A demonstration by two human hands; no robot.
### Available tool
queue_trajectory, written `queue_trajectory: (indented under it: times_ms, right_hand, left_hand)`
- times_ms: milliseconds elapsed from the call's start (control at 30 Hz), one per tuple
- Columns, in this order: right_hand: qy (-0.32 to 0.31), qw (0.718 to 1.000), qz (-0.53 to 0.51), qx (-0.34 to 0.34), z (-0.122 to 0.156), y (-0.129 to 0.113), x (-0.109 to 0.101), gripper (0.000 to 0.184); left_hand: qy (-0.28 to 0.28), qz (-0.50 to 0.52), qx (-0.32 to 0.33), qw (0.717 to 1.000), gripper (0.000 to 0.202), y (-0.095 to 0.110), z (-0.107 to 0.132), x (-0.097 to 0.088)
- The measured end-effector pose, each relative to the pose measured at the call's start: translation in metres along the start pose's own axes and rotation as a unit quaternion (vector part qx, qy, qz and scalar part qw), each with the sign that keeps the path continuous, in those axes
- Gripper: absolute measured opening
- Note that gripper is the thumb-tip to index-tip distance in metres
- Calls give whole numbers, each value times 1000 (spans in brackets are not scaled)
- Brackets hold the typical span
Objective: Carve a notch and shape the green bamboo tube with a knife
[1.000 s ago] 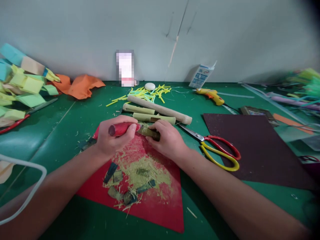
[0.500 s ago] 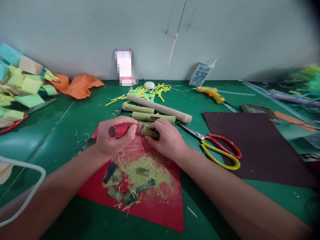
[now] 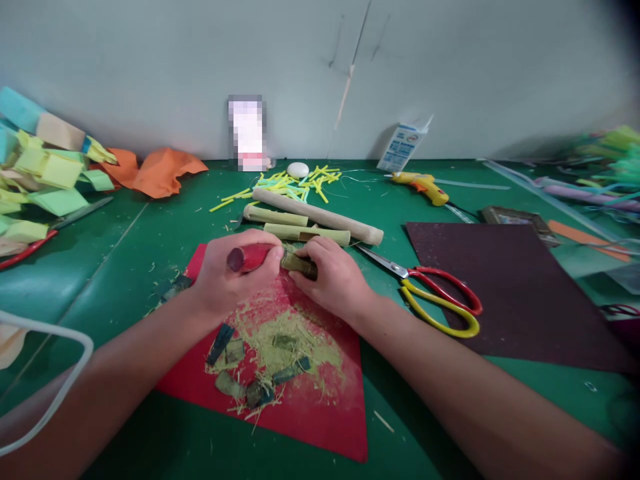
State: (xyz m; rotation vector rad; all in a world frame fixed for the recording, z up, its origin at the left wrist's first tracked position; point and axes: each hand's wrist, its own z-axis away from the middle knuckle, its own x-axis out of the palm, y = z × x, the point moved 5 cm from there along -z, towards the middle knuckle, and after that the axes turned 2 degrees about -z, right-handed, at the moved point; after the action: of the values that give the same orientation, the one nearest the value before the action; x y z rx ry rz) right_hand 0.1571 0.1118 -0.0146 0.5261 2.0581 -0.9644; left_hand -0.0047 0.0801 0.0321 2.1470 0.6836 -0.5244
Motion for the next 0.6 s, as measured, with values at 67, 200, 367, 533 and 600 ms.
queue_trajectory:
  times_ms: [67, 200, 367, 533, 600]
  right_hand:
    - [-2, 1000, -1, 0, -1, 0, 0, 10]
    - [-3, 1000, -4, 4, -2, 1, 0, 10]
    - [-13, 1000, -9, 5, -2, 1, 1, 12]
    - [-19, 999, -12, 30, -3, 4, 3, 13]
    - [-19, 999, -13, 38, -3, 5, 3, 14]
  left_hand:
    - [-14, -4, 2, 1000, 11, 3, -3, 2]
    - [-23, -1, -1, 1000, 12, 2, -8, 5]
    - [25, 74, -102, 992, 15, -19, -9, 5]
    - [49, 199, -309, 929, 22, -58, 0, 10]
    - [38, 249, -341, 906, 27, -68, 1, 14]
